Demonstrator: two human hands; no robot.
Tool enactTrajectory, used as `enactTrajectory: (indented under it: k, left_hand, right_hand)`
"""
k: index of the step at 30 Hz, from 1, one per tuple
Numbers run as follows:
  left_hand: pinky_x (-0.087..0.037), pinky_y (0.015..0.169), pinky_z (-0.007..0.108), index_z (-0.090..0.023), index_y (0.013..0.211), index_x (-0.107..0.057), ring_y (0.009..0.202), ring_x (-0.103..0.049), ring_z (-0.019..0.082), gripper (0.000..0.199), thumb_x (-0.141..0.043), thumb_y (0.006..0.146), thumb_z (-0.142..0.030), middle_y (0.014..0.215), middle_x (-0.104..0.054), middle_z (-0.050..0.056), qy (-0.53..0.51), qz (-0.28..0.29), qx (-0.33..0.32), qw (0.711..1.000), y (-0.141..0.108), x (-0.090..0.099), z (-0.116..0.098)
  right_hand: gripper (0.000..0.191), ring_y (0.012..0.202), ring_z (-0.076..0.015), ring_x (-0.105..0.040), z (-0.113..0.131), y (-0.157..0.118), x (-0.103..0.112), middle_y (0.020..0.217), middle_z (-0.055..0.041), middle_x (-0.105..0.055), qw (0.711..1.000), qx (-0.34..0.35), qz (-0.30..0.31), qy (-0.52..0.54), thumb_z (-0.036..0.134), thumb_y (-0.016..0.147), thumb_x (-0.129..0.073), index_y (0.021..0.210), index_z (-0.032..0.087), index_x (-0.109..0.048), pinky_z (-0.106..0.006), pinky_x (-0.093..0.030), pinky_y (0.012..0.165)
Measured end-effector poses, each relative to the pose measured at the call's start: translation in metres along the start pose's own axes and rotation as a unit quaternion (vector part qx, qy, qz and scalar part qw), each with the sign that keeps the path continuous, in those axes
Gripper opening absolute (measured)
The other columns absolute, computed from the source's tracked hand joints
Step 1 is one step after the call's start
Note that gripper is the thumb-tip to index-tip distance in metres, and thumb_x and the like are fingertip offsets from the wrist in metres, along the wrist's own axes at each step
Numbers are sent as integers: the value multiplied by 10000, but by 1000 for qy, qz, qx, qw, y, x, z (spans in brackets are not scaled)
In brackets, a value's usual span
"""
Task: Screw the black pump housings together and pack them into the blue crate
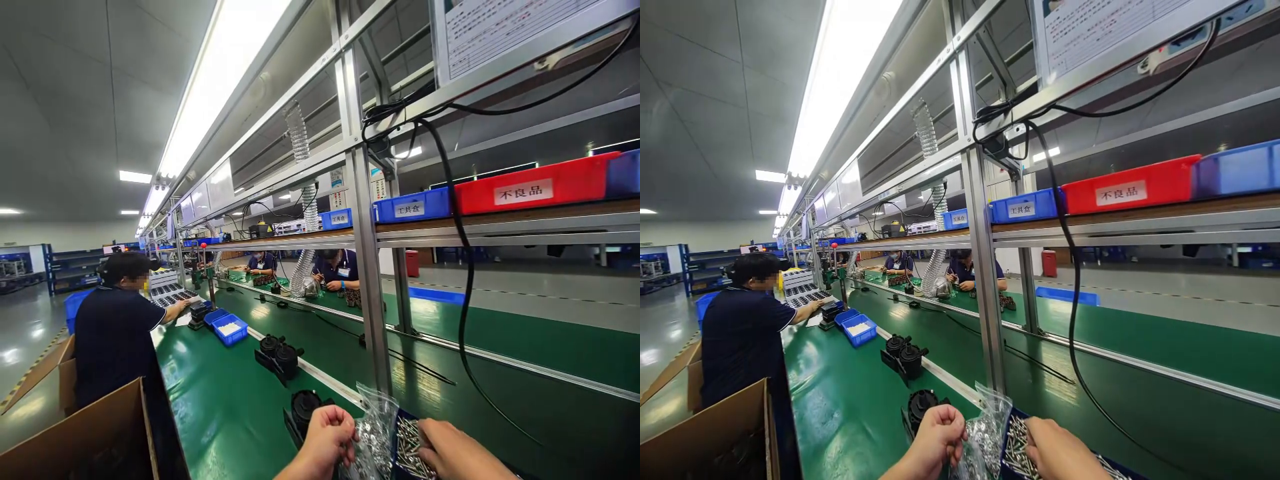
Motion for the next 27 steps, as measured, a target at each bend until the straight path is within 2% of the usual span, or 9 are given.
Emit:
enactTrajectory:
  k: [2,4,9,11,13,15,19,23,27]
  left_hand:
    - [-221,355,247,-202,628,-572,359,-450,84,746,-919,374,-812,604,-628,27,1,-2,1,1000,0,0,-1]
    - [-219,360,247,-198,627,-581,360,-444,83,727,-925,387,-791,603,-631,31,4,-2,3,1000,-2,0,-4]
    - [-230,408,221,-169,655,-613,415,-444,66,626,-962,481,-659,629,-622,6,1,17,4,1000,-18,3,-15]
    - [-242,432,209,-160,664,-619,432,-432,52,594,-964,530,-625,648,-618,-9,-6,35,7,999,-23,3,-18]
    - [-246,450,197,-153,690,-638,456,-428,44,566,-977,553,-586,686,-626,-15,-13,52,11,998,-25,2,-20]
    - [-246,457,193,-147,706,-655,462,-405,40,550,-971,594,-582,660,-596,-28,-15,69,15,997,-27,-1,-22]
    - [-267,465,192,-148,723,-664,483,-400,44,539,-949,654,-600,654,-581,-30,-11,82,10,997,-31,-6,-27]
    - [-285,463,196,-149,723,-667,484,-401,46,546,-940,666,-618,650,-585,-29,1,71,-16,997,-33,-6,-34]
    - [-296,457,196,-150,732,-679,482,-410,48,537,-941,667,-614,656,-598,-26,10,57,-44,997,-33,-5,-38]
  right_hand:
    - [160,873,-322,-731,-5,2,-8,944,-112,-769,1000,16,-3,23,99,843,-640,797,252,-640,-375,-439,728]
    - [178,871,-301,-725,-2,0,-5,955,-95,-765,999,23,-6,36,85,836,-635,826,262,-655,-358,-443,733]
    - [233,849,-316,-686,32,-23,41,875,-171,-712,999,17,-10,50,100,933,-503,782,169,-666,-366,-417,744]
    - [248,949,-302,-659,46,-29,59,999,-174,-701,996,22,-34,76,145,982,-469,891,152,-700,-365,-420,819]
    - [248,1032,-290,-643,58,-32,67,1072,-154,-705,991,37,-47,122,194,1006,-492,958,157,-732,-358,-423,890]
    - [210,1012,-252,-657,70,-33,64,1046,-99,-732,979,62,-43,191,228,994,-560,1039,183,-761,-323,-447,893]
    - [322,756,-174,-670,90,-30,42,851,-19,-730,934,93,-12,344,171,942,-598,1227,207,-742,-277,-508,752]
    - [246,671,-176,-695,97,-18,15,789,-24,-728,867,70,9,493,326,921,-678,1100,162,-721,-296,-564,668]
    - [524,698,-184,-716,91,-7,-2,760,-35,-733,802,22,-1,597,624,758,-838,948,150,-719,-314,-590,696]
Point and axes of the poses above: each hand's wrist, its own y-axis towards the middle knuckle, its own x-axis out of the back of the hand, z = x × y, the point moved 8 cm from there along y, towards the middle knuckle
